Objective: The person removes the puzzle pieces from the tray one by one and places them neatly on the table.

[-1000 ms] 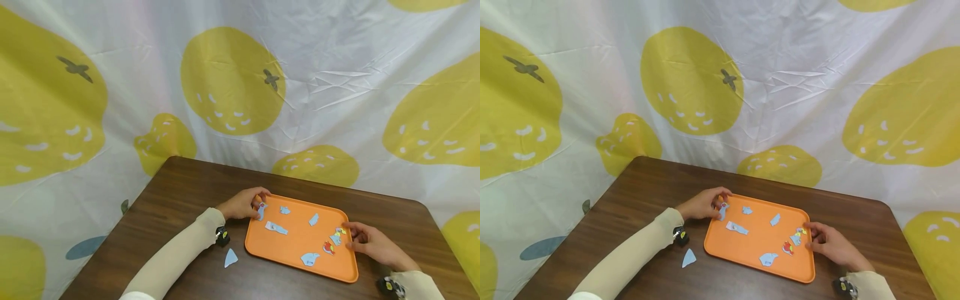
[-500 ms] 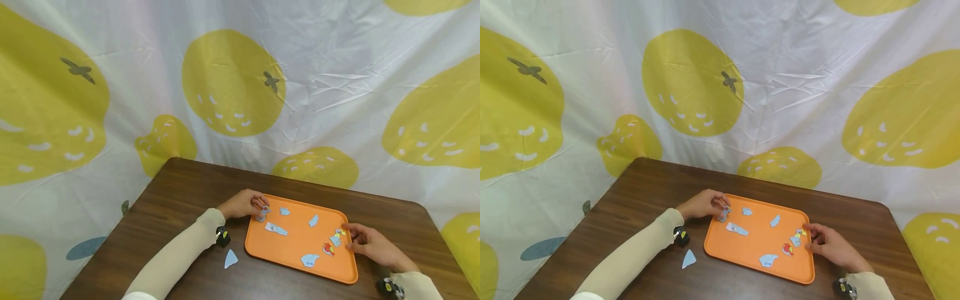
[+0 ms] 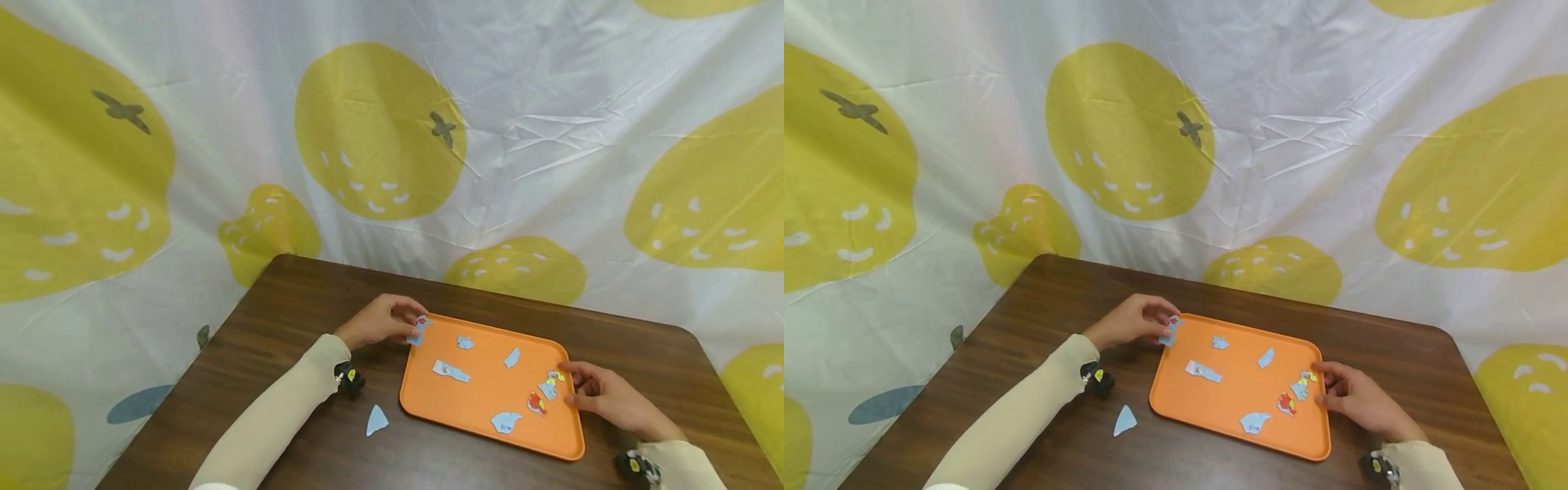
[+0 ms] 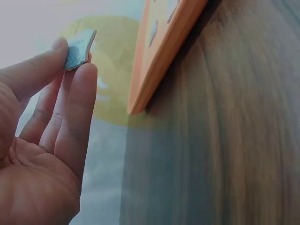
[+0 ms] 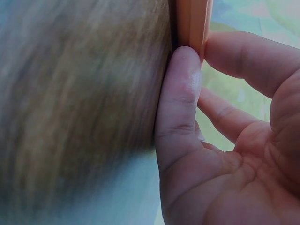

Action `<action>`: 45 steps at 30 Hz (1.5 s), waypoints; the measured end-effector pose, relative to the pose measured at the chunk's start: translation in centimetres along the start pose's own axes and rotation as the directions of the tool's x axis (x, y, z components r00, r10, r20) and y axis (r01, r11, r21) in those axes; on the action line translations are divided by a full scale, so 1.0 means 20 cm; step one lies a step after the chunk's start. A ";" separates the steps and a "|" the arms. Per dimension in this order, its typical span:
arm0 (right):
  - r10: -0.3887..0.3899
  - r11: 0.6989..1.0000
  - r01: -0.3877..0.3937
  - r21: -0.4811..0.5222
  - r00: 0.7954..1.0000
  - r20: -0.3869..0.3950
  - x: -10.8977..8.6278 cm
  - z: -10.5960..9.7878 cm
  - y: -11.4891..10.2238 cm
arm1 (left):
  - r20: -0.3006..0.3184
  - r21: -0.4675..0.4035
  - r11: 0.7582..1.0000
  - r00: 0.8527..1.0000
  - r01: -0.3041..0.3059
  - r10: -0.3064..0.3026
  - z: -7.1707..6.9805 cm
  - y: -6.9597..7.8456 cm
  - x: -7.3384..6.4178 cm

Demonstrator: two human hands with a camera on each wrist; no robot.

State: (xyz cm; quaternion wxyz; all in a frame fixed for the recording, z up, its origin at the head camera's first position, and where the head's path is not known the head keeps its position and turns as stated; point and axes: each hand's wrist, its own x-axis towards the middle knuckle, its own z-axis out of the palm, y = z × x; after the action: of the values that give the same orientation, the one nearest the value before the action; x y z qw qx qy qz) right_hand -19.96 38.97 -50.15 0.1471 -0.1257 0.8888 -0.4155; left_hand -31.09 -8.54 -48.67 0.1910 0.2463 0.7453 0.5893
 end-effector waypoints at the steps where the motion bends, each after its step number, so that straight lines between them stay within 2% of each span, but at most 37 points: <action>1: 0.004 1.000 -0.004 0.003 1.000 0.002 0.00 0.00 0.00 | -0.002 0.002 1.000 1.000 0.002 -0.002 -0.01 0.00 -0.01; 8: 0.008 1.000 -0.008 -0.016 1.000 -0.003 0.00 0.00 0.01 | -0.028 0.022 1.000 0.999 -0.016 0.016 -0.08 0.01 -0.11; 16: -0.007 1.000 0.007 -0.022 1.000 0.008 0.01 -0.01 -0.02 | 0.013 0.052 0.998 0.999 0.039 -0.040 -0.07 -0.03 -0.26; 21: -0.011 0.999 0.012 -0.033 1.000 0.006 0.03 0.01 -0.03 | 0.030 0.027 0.997 0.997 0.066 -0.067 -0.09 -0.03 -0.39; 26: -0.038 0.998 0.038 -0.059 0.999 0.004 0.07 0.02 -0.06 | -0.016 0.000 0.996 0.996 0.089 -0.089 -0.13 -0.04 -0.50; 30: -0.040 0.998 0.041 -0.039 0.999 0.019 0.10 0.04 -0.07 | -0.059 -0.016 0.994 0.993 0.105 -0.106 -0.17 -0.04 -0.60; 38: -0.035 0.998 0.036 -0.045 0.999 0.010 0.11 0.04 -0.09 | -0.092 0.019 0.994 0.990 0.106 -0.104 -0.19 -0.04 -0.70; 45: -0.033 0.998 0.034 -0.057 0.999 0.013 0.11 0.04 -0.08 | -0.081 0.043 0.993 0.991 0.110 -0.106 -0.19 -0.07 -0.78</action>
State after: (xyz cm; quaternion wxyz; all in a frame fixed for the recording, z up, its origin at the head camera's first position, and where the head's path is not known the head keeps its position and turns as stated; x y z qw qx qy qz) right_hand -21.51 36.68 -49.66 0.1420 -0.1473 0.8971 -0.3916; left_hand -20.94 -21.05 -49.18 0.1875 0.1868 0.7781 0.5696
